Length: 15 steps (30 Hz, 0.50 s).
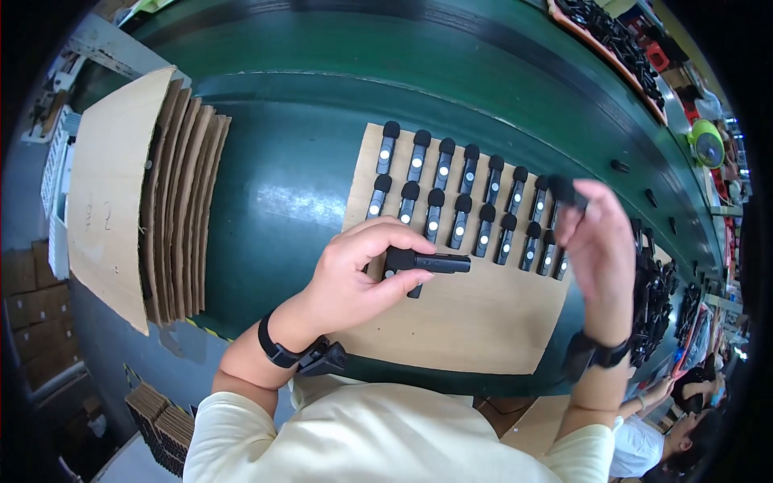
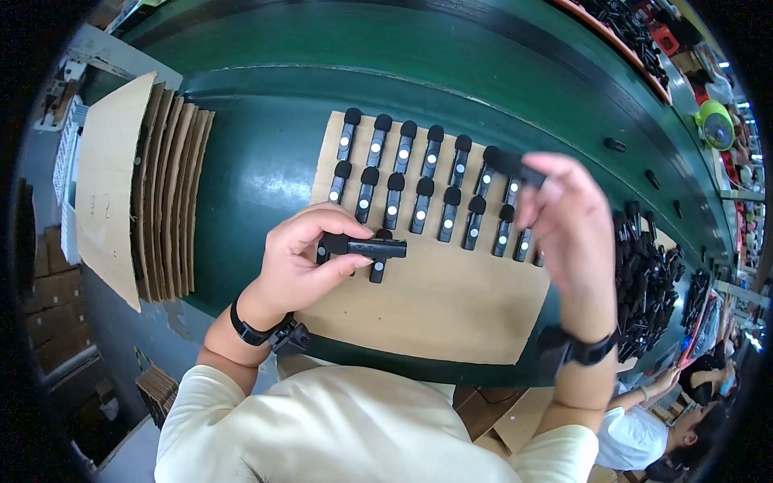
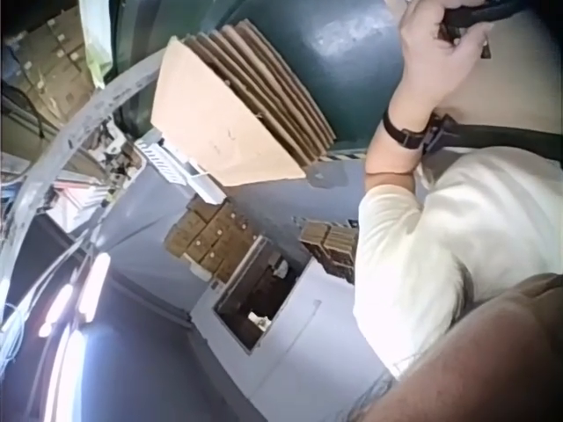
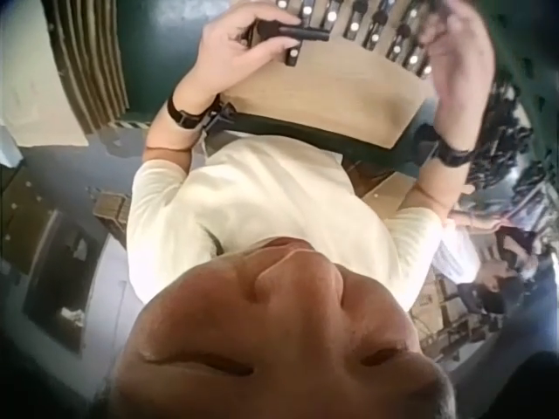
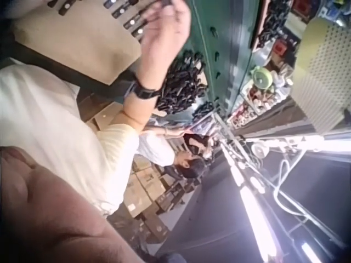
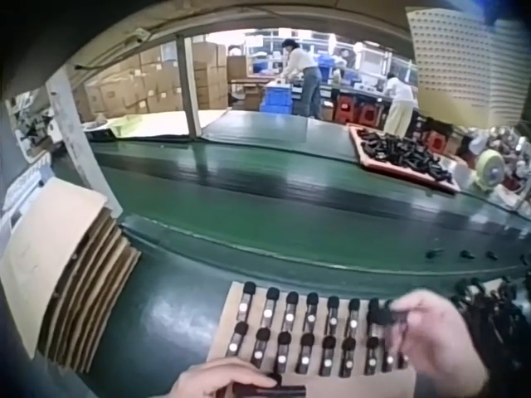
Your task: The person picks up a microphone and a receiver, presses them together, and places the assembled unit onto a cardboard sheet. After filling the sheet, the person sets it aside and takes a new cardboard sheet from a stack to repeat the process.
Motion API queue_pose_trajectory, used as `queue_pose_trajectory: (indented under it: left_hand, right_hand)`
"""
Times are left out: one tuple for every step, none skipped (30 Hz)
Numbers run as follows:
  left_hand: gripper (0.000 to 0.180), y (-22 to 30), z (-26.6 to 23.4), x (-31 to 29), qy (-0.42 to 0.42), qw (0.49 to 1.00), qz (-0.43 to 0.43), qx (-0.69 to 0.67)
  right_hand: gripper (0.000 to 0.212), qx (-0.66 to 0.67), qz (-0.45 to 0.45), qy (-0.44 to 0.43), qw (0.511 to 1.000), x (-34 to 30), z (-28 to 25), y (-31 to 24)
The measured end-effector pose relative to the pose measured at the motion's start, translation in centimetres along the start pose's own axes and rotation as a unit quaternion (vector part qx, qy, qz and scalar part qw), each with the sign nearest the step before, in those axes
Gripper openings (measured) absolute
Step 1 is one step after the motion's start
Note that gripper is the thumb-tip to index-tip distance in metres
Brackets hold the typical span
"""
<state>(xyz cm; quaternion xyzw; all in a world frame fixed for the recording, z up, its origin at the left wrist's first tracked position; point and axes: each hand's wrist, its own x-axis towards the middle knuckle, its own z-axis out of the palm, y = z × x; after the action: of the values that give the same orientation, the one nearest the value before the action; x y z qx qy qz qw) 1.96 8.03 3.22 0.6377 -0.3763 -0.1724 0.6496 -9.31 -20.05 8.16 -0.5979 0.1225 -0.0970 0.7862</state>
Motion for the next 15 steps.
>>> queue_pose_trajectory:
  left_hand:
    - [0.026, 0.1, 0.0, 0.0, -0.002, 1.000, -0.001, 0.001]
    - [0.026, 0.1, 0.1, 0.0, -0.004, 1.000, 0.000, -0.001]
    - [0.026, 0.1, 0.1, 0.0, -0.006, 1.000, 0.001, -0.003]
    - [0.026, 0.3, 0.1, 0.0, -0.008, 1.000, 0.003, -0.006]
    - [0.026, 0.3, 0.1, 0.0, -0.009, 1.000, 0.001, -0.003]
    - [0.026, 0.3, 0.1, -0.1, -0.008, 1.000, -0.002, -0.007]
    - [0.027, 0.4, 0.1, -0.1, -0.009, 1.000, -0.005, -0.011]
    - [0.027, 0.4, 0.1, -0.1, -0.009, 1.000, -0.008, -0.014]
    - [0.027, 0.4, 0.1, -0.1, -0.011, 1.000, -0.010, -0.013]
    - [0.027, 0.3, 0.1, -0.2, -0.011, 1.000, -0.009, -0.013]
    - [0.028, 0.2, 0.1, -0.2, -0.011, 1.000, -0.008, -0.013]
    - [0.028, 0.2, 0.2, -0.2, -0.011, 1.000, -0.007, -0.014]
    - [0.028, 0.2, 0.2, -0.2, -0.013, 1.000, -0.008, -0.014]
    - [0.028, 0.2, 0.2, -0.2, -0.012, 1.000, -0.003, -0.014]
    - [0.028, 0.2, 0.2, -0.2, -0.012, 1.000, 0.001, -0.014]
  right_hand:
    - [0.035, 0.019, 0.001, 0.005, 1.000, -1.5, 1.0, 0.8]
    - [0.035, 0.021, 0.001, 0.006, 1.000, -2.8, 1.9, 1.6]
    - [0.036, -0.021, -0.027, 0.026, 0.999, -3.9, 2.7, 2.3]
    - [0.036, -0.063, -0.055, 0.046, 0.995, -4.8, 3.4, 2.8]
    - [0.036, -0.060, -0.055, 0.046, 0.996, -5.5, 4.1, 3.1]
    - [0.036, -0.086, -0.059, 0.067, 0.992, -6.2, 4.8, 3.5]
    - [0.035, -0.112, -0.063, 0.088, 0.988, -6.7, 5.4, 3.8]
    - [0.034, -0.138, -0.067, 0.110, 0.982, -6.9, 5.6, 4.0]
    - [0.034, -0.135, -0.067, 0.111, 0.982, -6.9, 5.7, 4.3]
    - [0.034, -0.144, -0.066, 0.105, 0.982, -6.9, 5.6, 4.5]
    - [0.033, -0.152, -0.065, 0.099, 0.981, -6.9, 5.6, 4.8]
    - [0.032, -0.162, -0.064, 0.093, 0.980, -6.9, 5.6, 4.9]
    - [0.032, -0.161, -0.063, 0.094, 0.980, -6.9, 5.7, 5.0]
    - [0.031, -0.165, -0.066, 0.085, 0.980, -6.8, 5.7, 5.0]
    - [0.030, -0.170, -0.068, 0.075, 0.980, -6.8, 5.8, 5.1]
